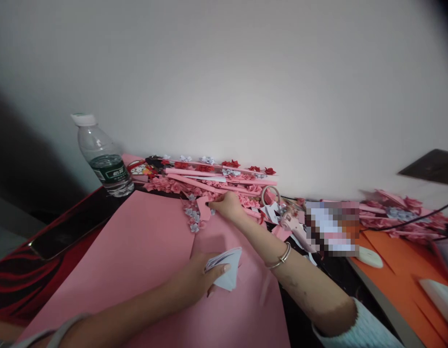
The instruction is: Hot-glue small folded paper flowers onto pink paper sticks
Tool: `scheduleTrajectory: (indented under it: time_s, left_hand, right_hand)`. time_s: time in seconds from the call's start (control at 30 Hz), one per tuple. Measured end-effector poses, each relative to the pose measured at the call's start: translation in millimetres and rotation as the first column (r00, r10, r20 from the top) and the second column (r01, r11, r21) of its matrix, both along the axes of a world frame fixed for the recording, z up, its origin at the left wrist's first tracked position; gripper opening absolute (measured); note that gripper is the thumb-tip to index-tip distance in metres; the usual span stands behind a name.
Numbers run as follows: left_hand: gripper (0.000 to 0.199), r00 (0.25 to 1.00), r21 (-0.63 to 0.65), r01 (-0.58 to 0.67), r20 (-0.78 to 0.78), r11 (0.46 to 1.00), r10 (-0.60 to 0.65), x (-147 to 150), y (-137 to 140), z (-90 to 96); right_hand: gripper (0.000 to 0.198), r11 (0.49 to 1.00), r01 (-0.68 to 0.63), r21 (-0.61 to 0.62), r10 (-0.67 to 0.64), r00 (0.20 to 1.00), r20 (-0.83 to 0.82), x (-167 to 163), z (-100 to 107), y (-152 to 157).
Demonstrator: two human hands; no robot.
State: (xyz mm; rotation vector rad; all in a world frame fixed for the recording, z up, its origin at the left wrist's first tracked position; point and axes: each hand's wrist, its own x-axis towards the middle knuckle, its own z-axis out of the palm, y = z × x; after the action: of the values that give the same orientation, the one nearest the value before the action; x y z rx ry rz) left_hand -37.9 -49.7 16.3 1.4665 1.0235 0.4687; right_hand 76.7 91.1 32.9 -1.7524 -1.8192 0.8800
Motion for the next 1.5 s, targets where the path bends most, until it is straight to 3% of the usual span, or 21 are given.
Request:
scheduleTrajectory:
  time_s: [0.23,0.33,0.43,0.57,0.73,0.87,1.0,1.23,1.4,1.5]
  left_hand:
    - [0.036,1.0,-0.014,-0.002,0.005,1.0,0.002,0.3,1.4,-5.8]
    - [0.035,1.0,-0.027,-0.007,0.01,1.0,0.007,-0.4,1.7,-4.8]
    - [0.032,1.0,-0.043,-0.012,0.026,0.999,0.013,-0.4,3.0,-3.5]
    - [0.035,1.0,-0.06,-0.003,0.022,0.998,0.004,-0.3,5.4,-4.0]
    - [0.037,1.0,-0.067,-0.011,0.002,0.998,0.011,-0.8,6.0,-3.5]
    - [0.038,1.0,-0.073,-0.02,-0.004,0.997,0.02,-0.8,5.9,-3.7]
    - [0.038,0.999,-0.079,-0.037,-0.024,0.996,0.035,-1.0,7.4,-8.4]
    - [0.035,0.998,-0.108,-0.056,0.002,0.993,0.057,2.3,10.4,-4.6]
    - [0.038,0.998,-0.091,-0.065,-0.002,0.994,0.065,4.1,9.1,-0.8]
    - [0.039,0.998,-0.045,-0.055,-0.03,0.997,0.054,6.6,6.5,-0.9]
  right_hand:
    - [0.004,0.999,-0.015,-0.047,0.006,0.982,-0.188,-9.0,-2.2,-5.3]
    - [0.002,0.998,-0.016,-0.066,-0.004,0.958,-0.286,-6.9,6.8,-10.6]
    - [0.007,0.997,-0.024,-0.078,-0.006,0.934,-0.358,12.6,26.8,-18.8]
    - [0.017,0.999,0.022,-0.042,-0.036,0.92,-0.391,66.2,58.6,-26.9]
    - [0.026,0.976,0.203,0.075,-0.173,0.939,-0.297,148.7,80.2,-24.2]
    - [0.024,0.901,0.355,0.249,-0.333,0.934,-0.127,202.2,82.2,-14.0]
    - [0.009,0.841,0.366,0.399,-0.44,0.891,0.111,231.0,80.5,-0.5]
    - [0.007,0.918,0.174,0.357,-0.309,0.877,0.368,217.3,67.8,9.5]
    - [0.028,0.948,0.048,0.315,-0.167,0.917,0.363,165.8,62.9,-38.1]
    - [0.034,0.939,-0.25,0.236,0.201,0.956,0.213,125.9,59.3,-84.1]
